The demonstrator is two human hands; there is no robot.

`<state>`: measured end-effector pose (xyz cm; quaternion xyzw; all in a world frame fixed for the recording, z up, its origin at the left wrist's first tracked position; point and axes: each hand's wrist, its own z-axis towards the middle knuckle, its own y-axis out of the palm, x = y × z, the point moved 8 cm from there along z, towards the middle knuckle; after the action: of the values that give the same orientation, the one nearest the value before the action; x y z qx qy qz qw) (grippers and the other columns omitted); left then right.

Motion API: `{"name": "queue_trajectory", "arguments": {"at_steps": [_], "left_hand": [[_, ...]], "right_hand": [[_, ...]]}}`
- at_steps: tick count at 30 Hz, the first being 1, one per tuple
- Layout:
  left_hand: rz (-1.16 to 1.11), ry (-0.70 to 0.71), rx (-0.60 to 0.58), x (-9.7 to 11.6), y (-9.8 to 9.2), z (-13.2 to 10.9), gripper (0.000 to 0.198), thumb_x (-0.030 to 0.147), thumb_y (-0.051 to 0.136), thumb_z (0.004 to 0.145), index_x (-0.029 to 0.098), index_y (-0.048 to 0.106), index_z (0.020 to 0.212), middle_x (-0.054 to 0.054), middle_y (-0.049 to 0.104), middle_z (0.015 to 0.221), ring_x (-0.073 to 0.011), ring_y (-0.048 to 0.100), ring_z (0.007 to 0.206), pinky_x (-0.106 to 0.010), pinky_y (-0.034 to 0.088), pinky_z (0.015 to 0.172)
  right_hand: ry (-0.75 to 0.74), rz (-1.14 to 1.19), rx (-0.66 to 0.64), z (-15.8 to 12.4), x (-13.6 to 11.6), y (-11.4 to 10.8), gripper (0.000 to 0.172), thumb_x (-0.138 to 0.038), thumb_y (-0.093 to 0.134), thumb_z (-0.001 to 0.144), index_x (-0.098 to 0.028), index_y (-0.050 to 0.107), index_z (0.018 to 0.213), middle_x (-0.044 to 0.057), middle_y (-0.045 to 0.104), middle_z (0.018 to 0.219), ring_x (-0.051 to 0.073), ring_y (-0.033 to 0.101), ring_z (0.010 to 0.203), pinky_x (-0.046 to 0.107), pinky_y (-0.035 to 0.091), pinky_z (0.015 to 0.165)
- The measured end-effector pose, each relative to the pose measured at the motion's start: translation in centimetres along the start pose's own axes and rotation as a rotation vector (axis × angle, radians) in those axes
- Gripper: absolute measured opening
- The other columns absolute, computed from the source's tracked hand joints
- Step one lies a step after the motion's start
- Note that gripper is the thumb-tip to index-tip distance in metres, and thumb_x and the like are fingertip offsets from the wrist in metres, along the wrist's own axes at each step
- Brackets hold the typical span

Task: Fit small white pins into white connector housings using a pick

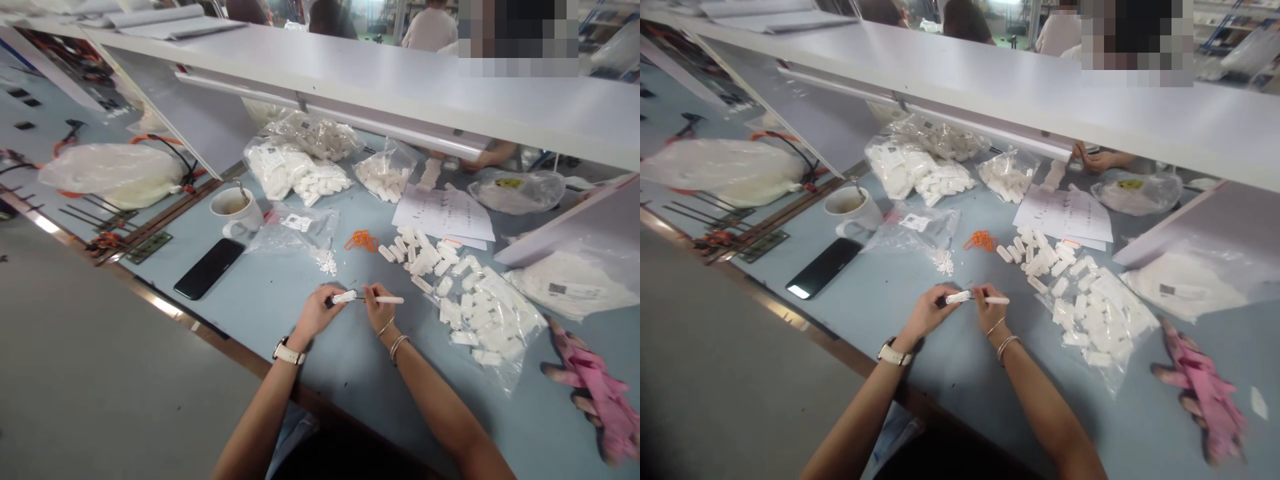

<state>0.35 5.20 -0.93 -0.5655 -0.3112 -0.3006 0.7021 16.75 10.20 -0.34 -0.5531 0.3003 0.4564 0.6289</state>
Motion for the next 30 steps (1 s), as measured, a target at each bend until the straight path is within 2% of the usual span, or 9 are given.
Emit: {"name": "queue_trajectory", "arguments": {"at_steps": [6, 14, 22, 30], "left_hand": [[-0.015, -0.011, 0.003, 0.1, 0.0, 0.1, 0.01, 0.024, 0.066, 0.078, 0.02, 0.067, 0.086, -0.004, 0.07, 0.084, -0.0177, 0.06, 0.076, -0.03, 0.047, 0.069], [-0.027, -0.004, 0.005, 0.5, 0.1, 0.3, 0.009, 0.02, 0.07, 0.074, 0.019, 0.066, 0.083, -0.004, 0.069, 0.084, -0.0181, 0.061, 0.079, -0.029, 0.047, 0.069], [-0.014, -0.004, -0.023, 0.7, -0.1, 0.4, 0.014, 0.022, 0.068, 0.079, 0.019, 0.07, 0.092, -0.005, 0.07, 0.086, -0.0168, 0.06, 0.076, -0.028, 0.047, 0.067], [0.001, -0.02, -0.031, 0.6, 0.0, 0.1, 0.015, 0.024, 0.066, 0.08, 0.019, 0.071, 0.094, -0.004, 0.065, 0.078, -0.0147, 0.055, 0.068, -0.025, 0.044, 0.061]], "right_hand": [[-0.138, -0.135, 0.081, -0.4, -1.5, -0.2, 0.056, -0.061, 0.031, 0.091, -0.022, 0.045, 0.054, -0.001, 0.05, 0.047, 0.011, 0.042, 0.044, 0.024, 0.033, 0.05], [-0.244, -0.262, 0.103, -1.0, -2.1, 0.5, 0.054, -0.052, 0.028, 0.095, -0.022, 0.043, 0.054, 0.0, 0.048, 0.048, 0.012, 0.042, 0.046, 0.024, 0.031, 0.05], [-0.221, -0.168, 0.046, -0.8, -2.4, -0.2, 0.053, -0.055, 0.029, 0.095, -0.02, 0.051, 0.061, 0.003, 0.058, 0.052, 0.012, 0.051, 0.048, 0.023, 0.038, 0.053], [-0.109, -0.014, 0.068, -1.2, -1.5, -0.8, 0.047, -0.054, 0.035, 0.091, -0.022, 0.054, 0.064, 0.003, 0.059, 0.052, 0.014, 0.053, 0.047, 0.027, 0.043, 0.054]]}}
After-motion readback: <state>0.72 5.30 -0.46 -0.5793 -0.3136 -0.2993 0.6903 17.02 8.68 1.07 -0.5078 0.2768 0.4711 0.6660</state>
